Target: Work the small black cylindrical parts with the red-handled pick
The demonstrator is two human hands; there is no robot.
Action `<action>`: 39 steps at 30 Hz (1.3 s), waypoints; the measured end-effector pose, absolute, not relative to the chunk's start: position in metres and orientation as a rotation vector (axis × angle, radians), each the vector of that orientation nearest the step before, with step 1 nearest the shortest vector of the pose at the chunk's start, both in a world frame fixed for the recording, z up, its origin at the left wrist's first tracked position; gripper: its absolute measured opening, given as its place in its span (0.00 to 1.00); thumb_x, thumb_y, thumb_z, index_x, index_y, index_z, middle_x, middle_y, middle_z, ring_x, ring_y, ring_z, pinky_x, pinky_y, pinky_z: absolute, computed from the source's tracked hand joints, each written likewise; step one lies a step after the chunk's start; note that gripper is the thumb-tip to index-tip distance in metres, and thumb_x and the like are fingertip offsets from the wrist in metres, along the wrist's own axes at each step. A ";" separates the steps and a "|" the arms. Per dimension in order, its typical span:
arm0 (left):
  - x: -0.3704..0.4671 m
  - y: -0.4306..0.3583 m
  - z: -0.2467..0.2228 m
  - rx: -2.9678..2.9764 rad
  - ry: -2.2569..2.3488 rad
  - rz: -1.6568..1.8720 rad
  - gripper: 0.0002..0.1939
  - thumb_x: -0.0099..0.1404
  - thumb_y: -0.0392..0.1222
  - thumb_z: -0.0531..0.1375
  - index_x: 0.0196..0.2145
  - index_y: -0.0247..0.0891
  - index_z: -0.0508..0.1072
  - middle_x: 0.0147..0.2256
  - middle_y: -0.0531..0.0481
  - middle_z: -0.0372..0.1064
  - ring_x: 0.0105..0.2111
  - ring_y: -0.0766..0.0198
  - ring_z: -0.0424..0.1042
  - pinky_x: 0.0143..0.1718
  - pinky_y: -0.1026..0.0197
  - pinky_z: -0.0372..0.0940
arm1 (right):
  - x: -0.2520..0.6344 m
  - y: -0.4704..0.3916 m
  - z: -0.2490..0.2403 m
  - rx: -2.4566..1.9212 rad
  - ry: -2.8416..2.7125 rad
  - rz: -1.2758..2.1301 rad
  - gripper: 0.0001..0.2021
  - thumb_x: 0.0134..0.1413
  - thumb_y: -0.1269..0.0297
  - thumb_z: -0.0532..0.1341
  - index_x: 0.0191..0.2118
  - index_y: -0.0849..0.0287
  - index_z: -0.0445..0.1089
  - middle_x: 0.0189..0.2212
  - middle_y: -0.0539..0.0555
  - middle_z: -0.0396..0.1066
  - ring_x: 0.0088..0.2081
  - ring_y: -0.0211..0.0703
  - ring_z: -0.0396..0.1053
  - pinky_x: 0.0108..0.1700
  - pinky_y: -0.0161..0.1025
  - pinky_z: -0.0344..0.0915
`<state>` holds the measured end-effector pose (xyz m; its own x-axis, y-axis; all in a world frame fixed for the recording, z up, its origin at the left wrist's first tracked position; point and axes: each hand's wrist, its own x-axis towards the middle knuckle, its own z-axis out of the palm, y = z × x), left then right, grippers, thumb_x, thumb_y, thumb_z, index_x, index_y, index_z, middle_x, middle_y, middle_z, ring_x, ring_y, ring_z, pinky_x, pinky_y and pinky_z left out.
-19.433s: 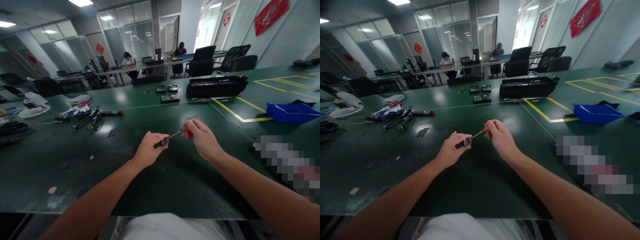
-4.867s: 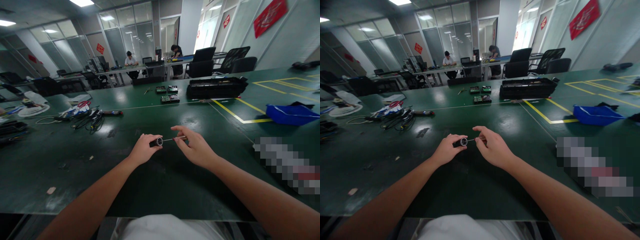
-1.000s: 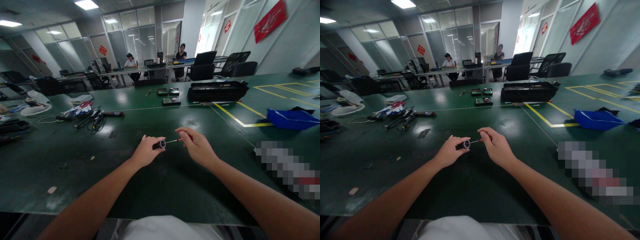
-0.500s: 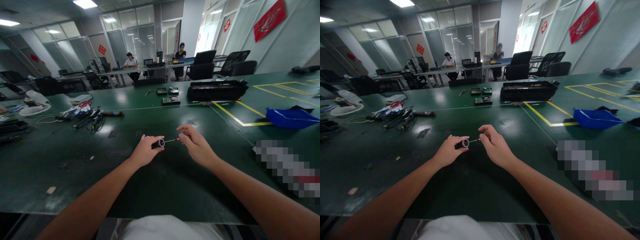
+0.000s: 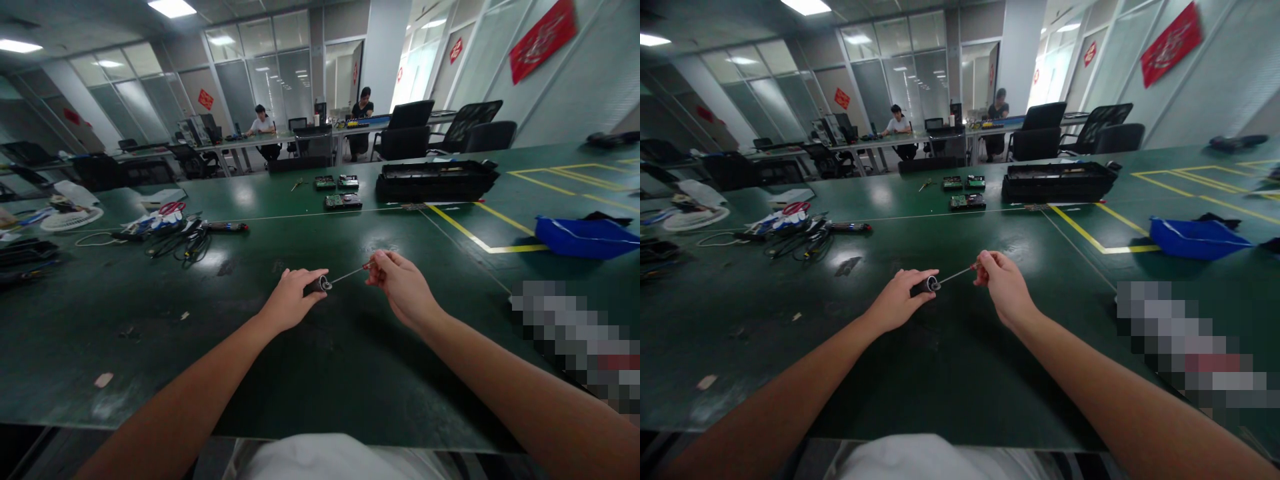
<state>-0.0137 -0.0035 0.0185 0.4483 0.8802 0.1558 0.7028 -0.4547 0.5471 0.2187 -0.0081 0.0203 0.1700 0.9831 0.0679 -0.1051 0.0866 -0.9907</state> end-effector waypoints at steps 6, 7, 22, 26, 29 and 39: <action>-0.012 -0.005 0.019 2.256 1.341 0.636 0.22 0.67 0.43 0.63 0.58 0.47 0.70 0.47 0.48 0.73 0.51 0.52 0.69 0.63 0.40 0.55 | 0.218 -0.014 0.022 -1.225 -1.244 0.872 0.13 0.62 0.50 0.58 0.36 0.56 0.68 0.29 0.49 0.69 0.29 0.40 0.66 0.35 0.40 0.65; -0.012 -0.005 0.020 2.233 1.331 0.665 0.21 0.67 0.42 0.62 0.57 0.46 0.71 0.48 0.48 0.72 0.51 0.53 0.69 0.61 0.43 0.58 | 0.218 -0.015 0.022 -1.235 -1.266 0.844 0.13 0.63 0.51 0.58 0.37 0.56 0.68 0.29 0.49 0.69 0.30 0.40 0.66 0.35 0.41 0.65; 0.004 -0.022 0.032 1.964 1.304 0.698 0.13 0.64 0.49 0.63 0.43 0.41 0.71 0.36 0.52 0.72 0.35 0.61 0.71 0.36 0.60 0.65 | 0.223 -0.026 0.042 -1.202 -1.312 0.580 0.11 0.65 0.52 0.56 0.40 0.53 0.68 0.32 0.52 0.71 0.34 0.44 0.69 0.40 0.44 0.67; 0.018 -0.023 0.035 2.109 1.263 0.487 0.12 0.66 0.52 0.62 0.38 0.42 0.77 0.36 0.52 0.75 0.35 0.59 0.73 0.34 0.59 0.64 | 0.223 -0.030 0.046 -1.184 -1.327 0.560 0.10 0.65 0.53 0.56 0.40 0.53 0.68 0.32 0.52 0.72 0.35 0.45 0.70 0.40 0.45 0.67; 0.029 -0.015 0.031 2.284 1.193 0.383 0.11 0.66 0.47 0.62 0.44 0.43 0.78 0.44 0.50 0.77 0.43 0.55 0.75 0.43 0.55 0.67 | 0.222 -0.031 0.048 -1.183 -1.339 0.551 0.10 0.65 0.54 0.56 0.41 0.54 0.68 0.33 0.53 0.72 0.35 0.45 0.70 0.40 0.45 0.68; 0.052 0.002 0.022 2.549 1.278 0.017 0.13 0.68 0.45 0.57 0.47 0.39 0.74 0.45 0.44 0.75 0.42 0.52 0.75 0.40 0.54 0.69 | 0.224 -0.025 0.039 -1.134 -1.341 0.520 0.10 0.65 0.54 0.57 0.41 0.54 0.69 0.32 0.52 0.73 0.34 0.44 0.70 0.39 0.44 0.67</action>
